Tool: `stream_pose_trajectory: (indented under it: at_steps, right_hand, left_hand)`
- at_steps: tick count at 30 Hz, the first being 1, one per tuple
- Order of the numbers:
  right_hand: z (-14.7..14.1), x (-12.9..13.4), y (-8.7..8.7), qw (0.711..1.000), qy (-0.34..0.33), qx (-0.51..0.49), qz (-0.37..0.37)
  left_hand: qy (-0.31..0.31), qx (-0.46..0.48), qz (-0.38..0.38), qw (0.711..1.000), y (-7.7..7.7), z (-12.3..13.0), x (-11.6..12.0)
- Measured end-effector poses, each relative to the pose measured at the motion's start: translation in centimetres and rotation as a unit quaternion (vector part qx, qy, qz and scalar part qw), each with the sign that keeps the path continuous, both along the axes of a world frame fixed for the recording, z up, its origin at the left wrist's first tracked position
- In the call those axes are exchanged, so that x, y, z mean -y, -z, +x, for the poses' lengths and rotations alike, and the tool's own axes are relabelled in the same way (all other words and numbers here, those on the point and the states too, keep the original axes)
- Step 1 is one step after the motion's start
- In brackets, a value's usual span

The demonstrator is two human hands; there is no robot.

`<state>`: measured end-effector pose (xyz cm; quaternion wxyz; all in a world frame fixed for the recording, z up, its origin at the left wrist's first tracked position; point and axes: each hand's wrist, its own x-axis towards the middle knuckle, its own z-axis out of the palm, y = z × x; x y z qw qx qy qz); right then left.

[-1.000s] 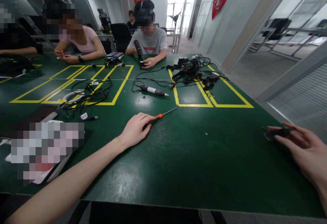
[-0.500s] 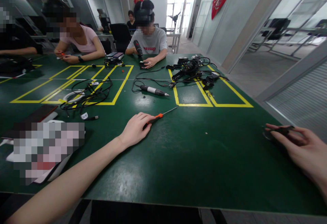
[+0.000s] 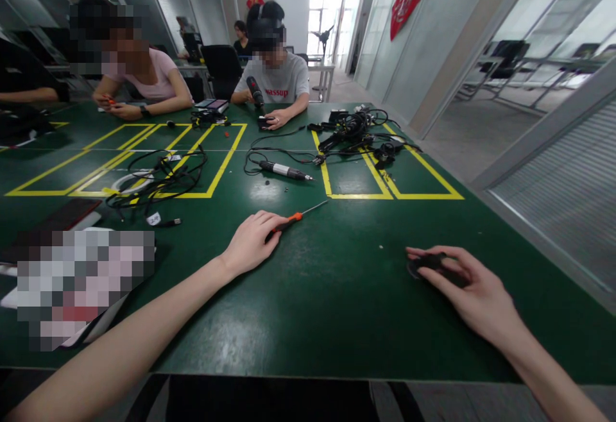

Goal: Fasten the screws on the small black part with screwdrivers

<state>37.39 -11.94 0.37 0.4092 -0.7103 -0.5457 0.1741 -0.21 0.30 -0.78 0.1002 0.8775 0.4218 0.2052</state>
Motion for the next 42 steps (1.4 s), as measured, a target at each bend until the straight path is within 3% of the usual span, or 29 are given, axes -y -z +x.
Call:
stream_pose_trajectory:
  at_steps: [3,7,15,21,25,29,31,36,42]
  right_hand:
    - [-3.7,-0.3,0.2,0.986,-0.14,-0.083,-0.024]
    - [-8.2,-2.0,0.1,0.953,-0.278,-0.112,-0.042]
    - [-12.9,-6.3,-1.0,0.884,-0.443,-0.118,-0.085]
    - [-12.8,-7.4,-1.0,0.878,-0.458,-0.106,-0.093]
    - [-12.7,-7.3,-0.7,0.877,-0.461,-0.096,-0.094]
    - [-12.8,-7.3,-0.3,0.874,-0.461,-0.119,-0.094]
    - [-12.9,-7.2,-0.1,0.876,-0.455,-0.138,-0.087]
    - [-13.2,-7.2,0.5,0.877,-0.447,-0.163,-0.071]
    - [-13.3,-6.9,0.0,0.879,-0.459,-0.113,-0.06]
  left_hand:
    - [0.008,0.011,0.002,1.0,0.0,0.1,0.0]
    - [0.025,0.018,0.006,1.0,0.0,0.3,0.2]
    - [0.047,0.055,-0.014,0.997,0.3,0.5,0.2]
    - [0.065,0.056,-0.014,0.996,0.3,0.2,0.0]
    - [0.077,0.064,0.047,0.994,-0.2,0.1,0.3]
    - [0.147,0.151,0.071,0.975,-0.8,0.7,1.7]
    - [0.185,0.175,0.042,0.966,-1.0,1.1,2.4]
    - [0.191,0.221,-0.055,0.955,-0.8,1.4,3.0]
    - [0.177,0.245,-0.162,0.939,-0.9,1.3,2.8]
